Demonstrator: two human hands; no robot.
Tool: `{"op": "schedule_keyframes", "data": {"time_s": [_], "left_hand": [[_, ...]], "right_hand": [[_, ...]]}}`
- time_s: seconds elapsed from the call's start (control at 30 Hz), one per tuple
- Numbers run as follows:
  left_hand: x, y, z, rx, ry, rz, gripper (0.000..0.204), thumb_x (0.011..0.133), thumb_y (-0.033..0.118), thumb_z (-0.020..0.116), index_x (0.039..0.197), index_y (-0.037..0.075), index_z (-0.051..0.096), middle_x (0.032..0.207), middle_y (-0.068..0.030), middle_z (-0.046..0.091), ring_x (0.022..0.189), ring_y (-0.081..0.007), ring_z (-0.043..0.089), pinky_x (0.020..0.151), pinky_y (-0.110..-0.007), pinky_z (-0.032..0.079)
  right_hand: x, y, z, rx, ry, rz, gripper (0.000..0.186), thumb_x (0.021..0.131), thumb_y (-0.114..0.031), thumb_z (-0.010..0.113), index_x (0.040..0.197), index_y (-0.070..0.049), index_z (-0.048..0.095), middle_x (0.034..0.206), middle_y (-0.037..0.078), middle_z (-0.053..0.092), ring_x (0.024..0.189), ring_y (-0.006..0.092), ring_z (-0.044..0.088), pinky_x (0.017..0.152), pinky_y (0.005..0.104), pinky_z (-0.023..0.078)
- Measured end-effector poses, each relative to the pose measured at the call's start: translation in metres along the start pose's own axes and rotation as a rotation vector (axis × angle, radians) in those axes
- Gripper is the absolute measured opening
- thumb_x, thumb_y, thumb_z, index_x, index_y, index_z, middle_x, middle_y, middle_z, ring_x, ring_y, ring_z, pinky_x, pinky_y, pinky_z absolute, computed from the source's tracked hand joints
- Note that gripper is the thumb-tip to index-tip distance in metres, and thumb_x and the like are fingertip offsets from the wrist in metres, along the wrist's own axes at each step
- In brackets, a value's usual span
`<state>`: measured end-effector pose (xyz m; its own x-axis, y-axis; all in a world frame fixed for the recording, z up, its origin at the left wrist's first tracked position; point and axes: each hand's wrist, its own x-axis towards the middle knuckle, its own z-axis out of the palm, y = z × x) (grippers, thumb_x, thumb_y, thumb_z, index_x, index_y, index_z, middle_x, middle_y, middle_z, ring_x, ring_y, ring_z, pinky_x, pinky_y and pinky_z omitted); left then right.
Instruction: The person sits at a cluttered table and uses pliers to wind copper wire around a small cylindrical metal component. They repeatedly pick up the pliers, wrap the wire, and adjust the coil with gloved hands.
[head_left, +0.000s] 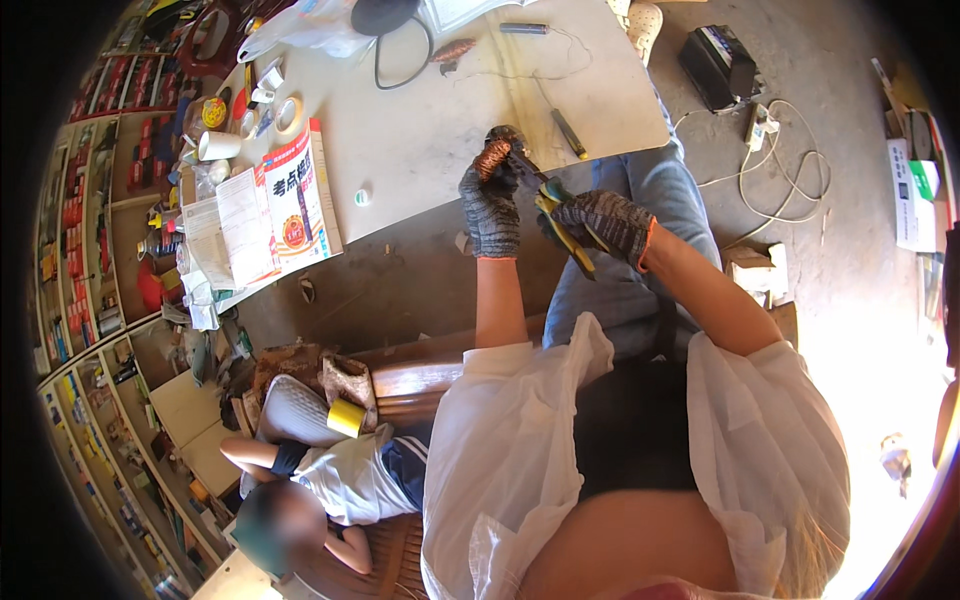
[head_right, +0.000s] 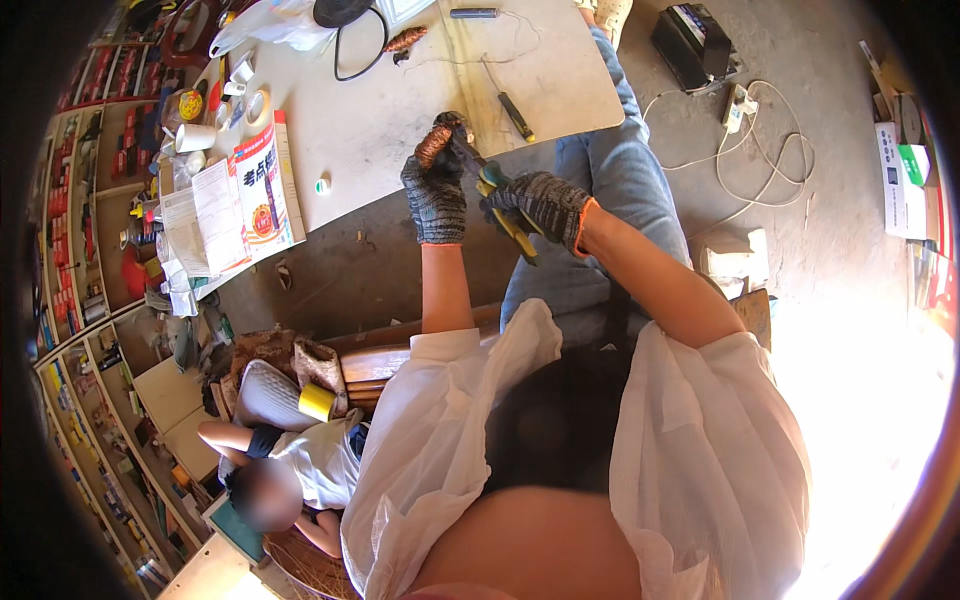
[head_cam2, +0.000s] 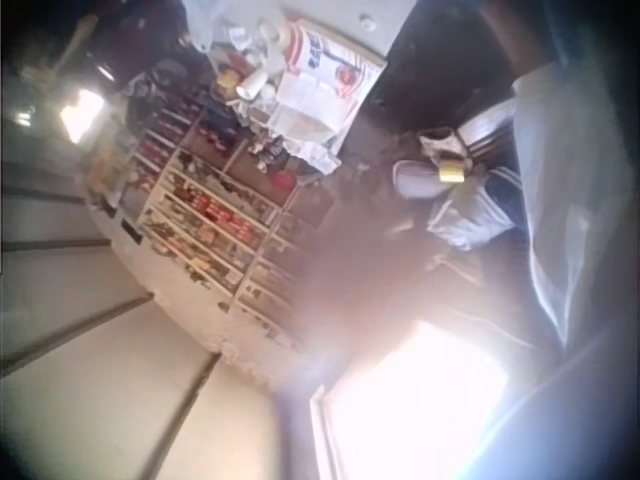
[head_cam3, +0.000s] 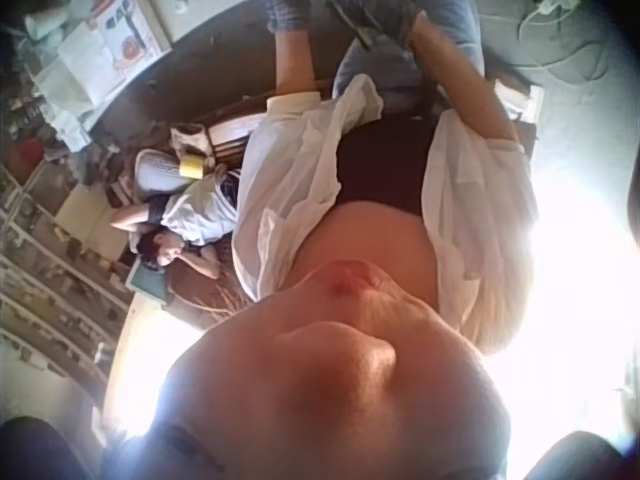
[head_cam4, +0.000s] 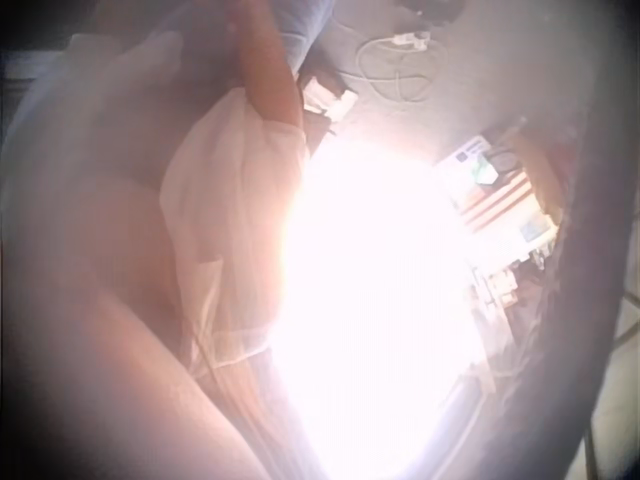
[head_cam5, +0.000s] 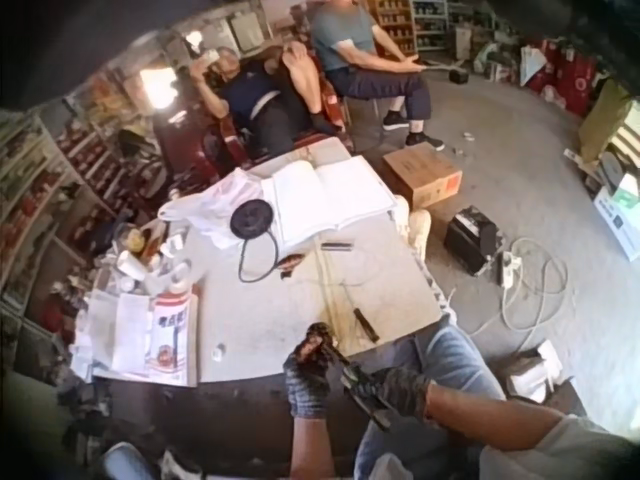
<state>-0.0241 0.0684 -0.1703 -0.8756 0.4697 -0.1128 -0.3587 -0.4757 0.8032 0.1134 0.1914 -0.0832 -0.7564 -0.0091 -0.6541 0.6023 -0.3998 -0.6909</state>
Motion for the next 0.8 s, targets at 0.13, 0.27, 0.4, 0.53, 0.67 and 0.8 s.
{"op": "schedule_keyframes", "data": {"time_s": [0.13,0.27,0.4,0.53,0.67,0.8], "left_hand": [[0.005,-0.004,0.005,0.008,0.040,-0.019,0.046,0.082,0.036,0.050,0.101,-0.002,0.064,0.105,-0.0133,0.064,0.098,-0.0239,0.059,0.086,-0.033,0.046],[0.003,-0.007,0.003,-0.008,0.004,0.038,0.046,0.083,0.036,0.047,0.101,-0.002,0.064,0.104,-0.0137,0.064,0.095,-0.0233,0.060,0.086,-0.033,0.046],[0.004,-0.012,-0.007,0.061,-0.002,0.028,0.049,0.083,0.039,0.045,0.101,-0.002,0.064,0.104,-0.0123,0.064,0.095,-0.0217,0.060,0.085,-0.032,0.046],[0.002,-0.012,-0.005,0.125,0.048,0.043,0.051,0.083,0.042,0.045,0.102,-0.001,0.064,0.102,-0.0096,0.065,0.094,-0.0202,0.060,0.084,-0.031,0.046],[-0.002,-0.009,0.000,0.137,0.082,-0.003,0.049,0.083,0.043,0.046,0.100,0.002,0.066,0.097,-0.0062,0.066,0.084,-0.0151,0.059,0.074,-0.026,0.045],[0.002,-0.005,0.000,0.217,0.134,-0.063,0.043,0.084,0.042,0.046,0.098,0.006,0.067,0.094,-0.0033,0.066,0.075,-0.0105,0.056,0.062,-0.023,0.040]], "right_hand": [[0.013,0.016,-0.001,0.344,-0.053,-0.001,0.024,0.085,-0.022,0.057,0.095,-0.002,0.063,0.081,0.008,0.064,0.070,0.0169,0.060,0.065,0.0288,0.048],[0.010,0.016,-0.002,0.617,-0.134,-0.008,0.021,0.086,-0.020,0.057,0.097,-0.002,0.060,0.086,0.010,0.063,0.072,0.0216,0.061,0.071,0.0350,0.053],[0.000,0.005,0.001,0.786,-0.174,-0.012,0.017,0.087,-0.020,0.056,0.090,-0.004,0.059,0.084,0.010,0.061,0.072,0.0217,0.061,0.068,0.0354,0.054],[0.001,0.002,-0.004,0.808,-0.266,0.005,0.019,0.087,-0.023,0.056,0.087,-0.004,0.058,0.079,0.009,0.060,0.063,0.0184,0.057,0.059,0.0296,0.052],[0.012,0.012,-0.008,0.709,-0.229,0.047,0.026,0.088,-0.024,0.054,0.094,0.000,0.059,0.069,0.006,0.056,0.050,0.0137,0.050,0.046,0.0250,0.043],[-0.009,-0.006,0.009,0.096,0.020,0.042,0.038,0.086,-0.036,0.056,0.091,0.002,0.059,0.054,0.010,0.050,0.048,0.0151,0.049,0.049,0.0296,0.044]]}}
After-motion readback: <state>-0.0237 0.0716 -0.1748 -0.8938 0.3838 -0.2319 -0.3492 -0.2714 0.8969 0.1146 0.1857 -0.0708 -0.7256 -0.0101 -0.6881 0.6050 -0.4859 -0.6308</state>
